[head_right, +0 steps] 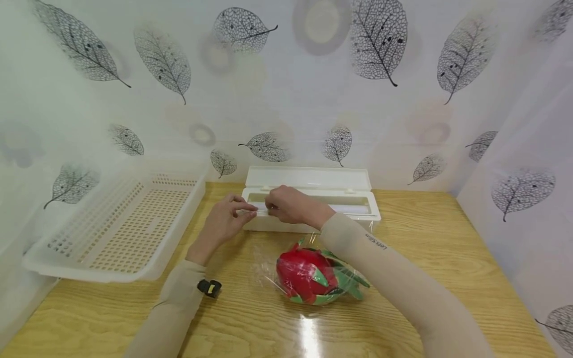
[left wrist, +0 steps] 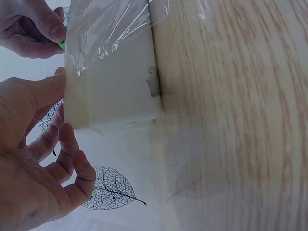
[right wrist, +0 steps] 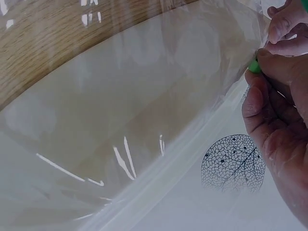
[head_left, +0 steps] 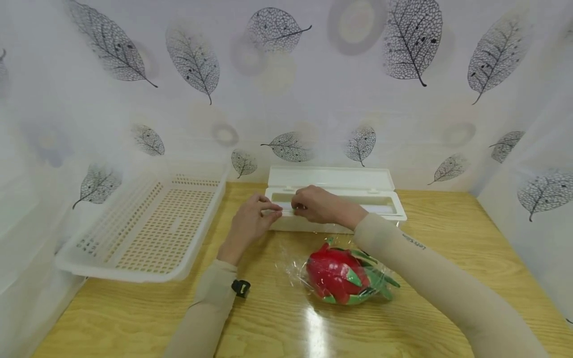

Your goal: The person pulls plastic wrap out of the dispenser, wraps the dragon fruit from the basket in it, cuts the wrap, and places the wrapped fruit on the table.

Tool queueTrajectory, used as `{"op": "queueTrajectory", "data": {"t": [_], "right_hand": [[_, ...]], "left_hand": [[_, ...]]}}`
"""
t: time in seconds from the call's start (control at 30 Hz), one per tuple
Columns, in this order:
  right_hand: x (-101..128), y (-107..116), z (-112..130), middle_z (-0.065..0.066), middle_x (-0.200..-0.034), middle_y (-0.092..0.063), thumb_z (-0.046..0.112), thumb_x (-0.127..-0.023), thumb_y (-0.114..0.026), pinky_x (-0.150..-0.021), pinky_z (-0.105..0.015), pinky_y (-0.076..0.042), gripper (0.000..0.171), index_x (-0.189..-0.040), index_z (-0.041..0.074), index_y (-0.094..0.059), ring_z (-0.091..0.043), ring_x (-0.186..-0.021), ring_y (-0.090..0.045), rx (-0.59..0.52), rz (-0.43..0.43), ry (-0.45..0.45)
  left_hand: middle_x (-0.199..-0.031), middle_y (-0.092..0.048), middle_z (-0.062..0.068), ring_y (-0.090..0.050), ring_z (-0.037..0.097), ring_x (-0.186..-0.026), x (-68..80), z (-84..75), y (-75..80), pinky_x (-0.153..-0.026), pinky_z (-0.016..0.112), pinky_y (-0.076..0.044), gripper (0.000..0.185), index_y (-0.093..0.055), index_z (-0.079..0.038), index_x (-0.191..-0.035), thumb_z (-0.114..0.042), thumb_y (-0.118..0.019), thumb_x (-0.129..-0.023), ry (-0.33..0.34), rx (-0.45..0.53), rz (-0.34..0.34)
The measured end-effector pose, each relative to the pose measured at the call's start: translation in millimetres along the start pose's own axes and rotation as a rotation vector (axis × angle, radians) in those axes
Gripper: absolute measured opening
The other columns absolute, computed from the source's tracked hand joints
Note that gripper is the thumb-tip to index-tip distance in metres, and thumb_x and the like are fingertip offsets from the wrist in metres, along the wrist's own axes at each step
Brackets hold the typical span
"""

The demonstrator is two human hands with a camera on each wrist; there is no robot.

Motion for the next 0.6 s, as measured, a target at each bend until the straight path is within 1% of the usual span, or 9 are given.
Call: {"op": "queueTrajectory", "data": {"t": [0.17,0.33,0.5,0.6], "right_hand": [[7,3,-4,-0.006,-0.084,-0.073,0.006,-0.093,-0.071,-0.076,-0.033,-0.058,0.007,-0.089,0.005,-0.077,-0.019,-0.077,-0.067,0.011,0.007,-0.018],[27,8,-13,-0.005,-0.084,-0.072,0.006,-0.093,-0.072,-0.076,-0.033,-0.058,0.006,-0.090,0.005,-0.076,-0.018,-0.077,-0.067,-0.008,0.001,-0.054],[49,14,-23,-0.006,-0.087,-0.073,0.006,-0.093,-0.071,-0.077,-0.035,-0.059,0.006,-0.093,0.004,-0.077,-0.019,-0.080,-0.068,-0.025,-0.021,-0.083],[56,15,-27,-0.006,-0.087,-0.073,0.006,-0.093,-0.071,-0.076,-0.035,-0.059,0.006,-0.093,0.004,-0.077,-0.018,-0.080,-0.068,-0.018,-0.031,-0.086]], "left_hand": [[-0.110,-0.064,0.004,-0.067,0.020,-0.085,-0.7,-1.2,-0.5,-0.068,0.034,-0.053,0.020,-0.081,-0.018,-0.107,-0.031,-0.072,-0.097,0.025,-0.023,0.014],[-0.113,-0.064,0.003,-0.066,0.018,-0.084,-0.7,-1.7,-0.5,-0.068,0.031,-0.051,0.018,-0.081,-0.020,-0.108,-0.031,-0.073,-0.096,0.053,-0.035,0.032],[-0.113,-0.064,0.004,-0.066,0.018,-0.084,-2.0,-4.6,-0.3,-0.066,0.031,-0.050,0.018,-0.080,-0.018,-0.108,-0.030,-0.073,-0.096,0.045,-0.029,0.041],[-0.113,-0.064,0.005,-0.066,0.019,-0.084,-1.9,-4.2,0.3,-0.067,0.032,-0.051,0.019,-0.080,-0.018,-0.108,-0.030,-0.073,-0.096,0.042,-0.031,0.041]]}}
Point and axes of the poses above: each hand's wrist, its own x-axis away from the middle knuckle, its own y-axis out of the back of the hand, z = x × y, the point moved 5 cm from there along -x, towards the middle knuckle
